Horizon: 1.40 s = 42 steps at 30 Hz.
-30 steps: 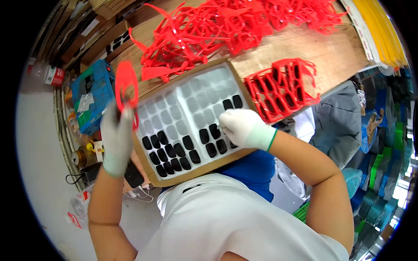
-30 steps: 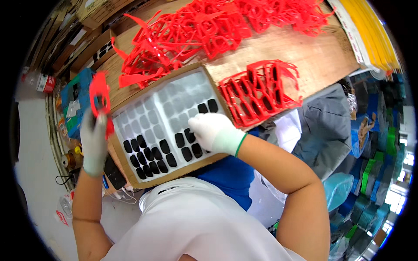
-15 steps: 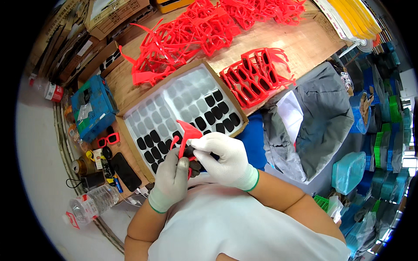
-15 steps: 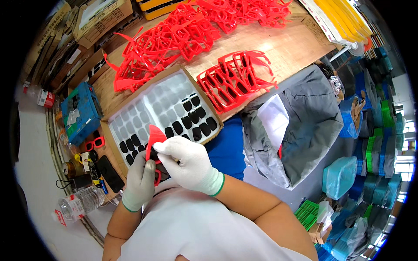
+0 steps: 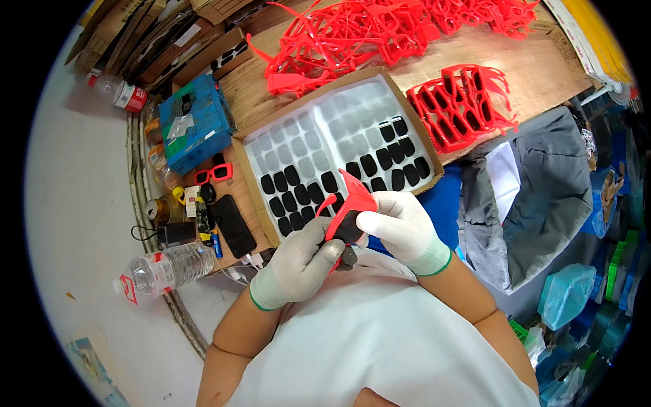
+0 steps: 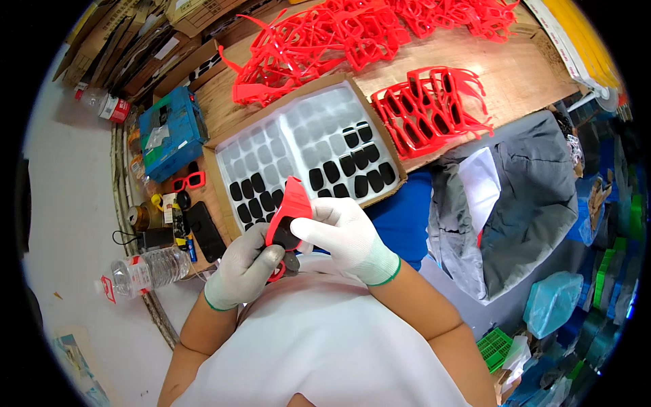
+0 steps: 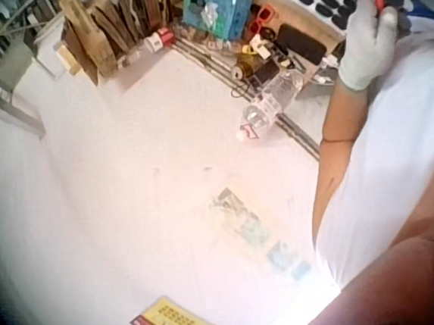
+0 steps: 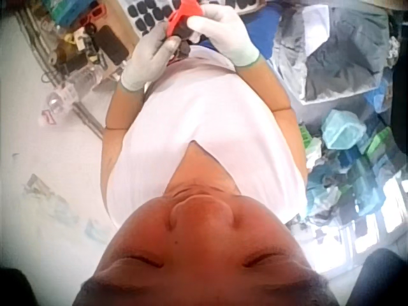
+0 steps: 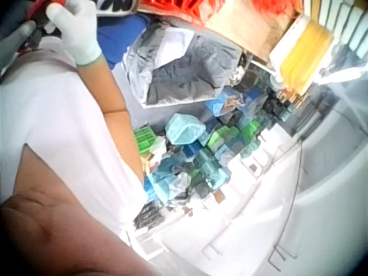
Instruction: The person assembles red-framed sunglasses by inserting black lenses into the frames. They repeatedly pick up a frame, place a lens into each side, and set the completed pair aside. The process is repeated for multiple units.
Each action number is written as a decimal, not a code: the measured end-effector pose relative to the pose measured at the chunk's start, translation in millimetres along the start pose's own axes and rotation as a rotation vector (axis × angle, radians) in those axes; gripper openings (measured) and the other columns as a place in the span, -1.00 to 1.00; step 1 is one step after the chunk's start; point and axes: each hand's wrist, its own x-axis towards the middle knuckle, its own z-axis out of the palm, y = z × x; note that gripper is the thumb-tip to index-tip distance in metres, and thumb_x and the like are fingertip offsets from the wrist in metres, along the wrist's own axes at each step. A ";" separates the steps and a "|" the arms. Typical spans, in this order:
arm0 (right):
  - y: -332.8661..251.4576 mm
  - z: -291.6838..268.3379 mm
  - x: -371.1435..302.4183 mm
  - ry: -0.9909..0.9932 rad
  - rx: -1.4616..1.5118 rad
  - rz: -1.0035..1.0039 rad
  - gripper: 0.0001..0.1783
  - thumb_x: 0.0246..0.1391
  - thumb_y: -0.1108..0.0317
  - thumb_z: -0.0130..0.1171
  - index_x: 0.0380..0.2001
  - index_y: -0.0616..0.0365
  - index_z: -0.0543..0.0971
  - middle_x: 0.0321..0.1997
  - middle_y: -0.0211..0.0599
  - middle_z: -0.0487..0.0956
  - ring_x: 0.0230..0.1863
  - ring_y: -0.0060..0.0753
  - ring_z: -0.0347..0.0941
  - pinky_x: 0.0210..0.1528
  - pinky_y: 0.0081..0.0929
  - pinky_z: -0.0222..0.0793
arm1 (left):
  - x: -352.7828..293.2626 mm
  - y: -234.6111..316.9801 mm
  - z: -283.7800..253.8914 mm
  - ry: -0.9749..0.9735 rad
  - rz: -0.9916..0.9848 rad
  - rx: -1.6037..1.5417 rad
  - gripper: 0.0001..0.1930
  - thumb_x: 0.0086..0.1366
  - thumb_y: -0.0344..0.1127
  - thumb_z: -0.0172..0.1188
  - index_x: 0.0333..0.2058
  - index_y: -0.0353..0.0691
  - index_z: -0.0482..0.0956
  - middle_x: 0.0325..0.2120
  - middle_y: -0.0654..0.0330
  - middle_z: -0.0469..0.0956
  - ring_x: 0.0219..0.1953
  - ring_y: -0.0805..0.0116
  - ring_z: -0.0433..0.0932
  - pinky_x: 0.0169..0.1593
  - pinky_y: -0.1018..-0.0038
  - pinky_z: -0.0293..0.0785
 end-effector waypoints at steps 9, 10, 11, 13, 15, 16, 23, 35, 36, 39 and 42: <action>2.8 4.7 -5.0 0.086 -0.050 -0.031 -0.68 0.25 0.24 0.17 -0.12 0.31 0.64 -0.33 -0.46 0.59 -0.30 -0.69 0.41 -0.18 -0.59 0.39 | 5.0 -1.8 7.2 0.111 0.004 0.041 -0.74 0.47 -0.34 -0.11 -0.07 -0.44 0.43 -0.44 0.14 0.60 -0.43 0.46 0.56 -0.28 0.46 0.50; 2.3 2.7 -7.1 0.090 -0.089 -0.019 -0.67 0.26 0.24 0.16 -0.11 0.31 0.64 -0.34 -0.47 0.58 -0.29 -0.70 0.41 -0.18 -0.60 0.39 | 6.3 -5.0 11.2 0.149 0.024 0.049 -0.75 0.46 -0.36 -0.12 -0.10 -0.44 0.45 -0.52 0.17 0.58 -0.49 0.47 0.54 -0.34 0.48 0.47; 2.0 1.0 -9.0 0.097 -0.127 -0.008 -0.66 0.27 0.24 0.14 -0.09 0.32 0.63 -0.35 -0.47 0.57 -0.29 -0.70 0.40 -0.18 -0.60 0.39 | 7.8 -4.7 11.9 0.141 0.032 0.056 -0.74 0.46 -0.35 -0.12 -0.10 -0.44 0.45 -0.52 0.17 0.58 -0.49 0.47 0.54 -0.35 0.49 0.47; -1.6 -0.4 -13.3 0.083 -0.085 -0.016 -0.66 0.29 0.24 0.12 -0.07 0.32 0.62 -0.36 -0.47 0.55 -0.29 -0.70 0.40 -0.19 -0.59 0.39 | 10.9 -3.6 12.0 0.126 0.047 0.068 -0.73 0.47 -0.34 -0.13 -0.09 -0.44 0.45 -0.53 0.17 0.58 -0.50 0.48 0.53 -0.36 0.49 0.47; -4.0 -2.3 -16.9 0.061 -0.121 -0.035 -0.66 0.30 0.25 0.10 -0.06 0.32 0.60 -0.37 -0.46 0.54 -0.29 -0.70 0.40 -0.20 -0.59 0.39 | 10.7 -4.9 12.2 0.123 0.060 0.091 -0.72 0.47 -0.33 -0.13 -0.10 -0.45 0.45 -0.54 0.17 0.57 -0.51 0.48 0.53 -0.37 0.49 0.47; -6.1 -4.9 -16.2 0.048 -0.181 -0.053 -0.67 0.30 0.26 0.09 -0.06 0.32 0.60 -0.37 -0.45 0.54 -0.29 -0.69 0.40 -0.20 -0.59 0.39 | 9.7 -5.9 12.3 0.122 0.066 0.102 -0.72 0.48 -0.33 -0.12 -0.10 -0.45 0.45 -0.54 0.18 0.57 -0.51 0.48 0.52 -0.37 0.49 0.47; 11.7 15.3 -14.2 0.182 -0.394 -0.212 -0.76 0.26 0.32 0.11 -0.29 0.31 0.60 -0.47 -0.36 0.55 -0.46 -0.64 0.38 -0.37 -0.56 0.37 | -0.8 -21.6 25.3 0.268 0.167 0.112 -0.78 0.48 -0.33 -0.03 -0.15 -0.42 0.43 -0.66 0.20 0.52 -0.62 0.43 0.52 -0.47 0.48 0.45; 22.6 40.2 -2.0 0.134 -0.334 -0.111 -0.73 0.28 0.27 0.09 -0.31 0.31 0.56 -0.48 -0.43 0.54 -0.47 -0.67 0.37 -0.42 -0.58 0.35 | -23.4 -35.9 8.0 0.333 0.210 0.171 -0.73 0.51 -0.26 -0.03 -0.16 -0.42 0.42 -0.67 0.20 0.53 -0.64 0.38 0.55 -0.46 0.46 0.49; 23.1 38.2 -1.5 0.114 -0.287 -0.073 -0.73 0.29 0.26 0.08 -0.28 0.31 0.56 -0.45 -0.44 0.54 -0.45 -0.68 0.37 -0.39 -0.59 0.35 | -27.0 -31.3 3.0 0.268 0.123 0.107 -0.70 0.52 -0.23 -0.06 -0.10 -0.43 0.42 -0.59 0.17 0.56 -0.54 0.39 0.58 -0.37 0.44 0.52; 27.8 33.9 1.6 0.067 -0.151 -0.040 -0.73 0.30 0.26 0.08 -0.21 0.29 0.55 -0.35 -0.43 0.53 -0.31 -0.67 0.38 -0.21 -0.58 0.37 | -29.2 -29.8 -2.6 0.181 0.142 -0.028 -0.69 0.51 -0.25 -0.07 -0.03 -0.44 0.41 -0.47 0.14 0.59 -0.40 0.39 0.60 -0.24 0.43 0.53; 29.5 32.3 3.1 0.033 -0.044 -0.002 -0.73 0.29 0.27 0.08 -0.18 0.30 0.57 -0.31 -0.42 0.54 -0.23 -0.63 0.39 -0.10 -0.56 0.36 | -32.4 -31.7 -5.3 0.151 0.065 -0.095 -0.69 0.51 -0.26 -0.08 -0.01 -0.44 0.41 -0.42 0.13 0.60 -0.37 0.40 0.58 -0.20 0.44 0.51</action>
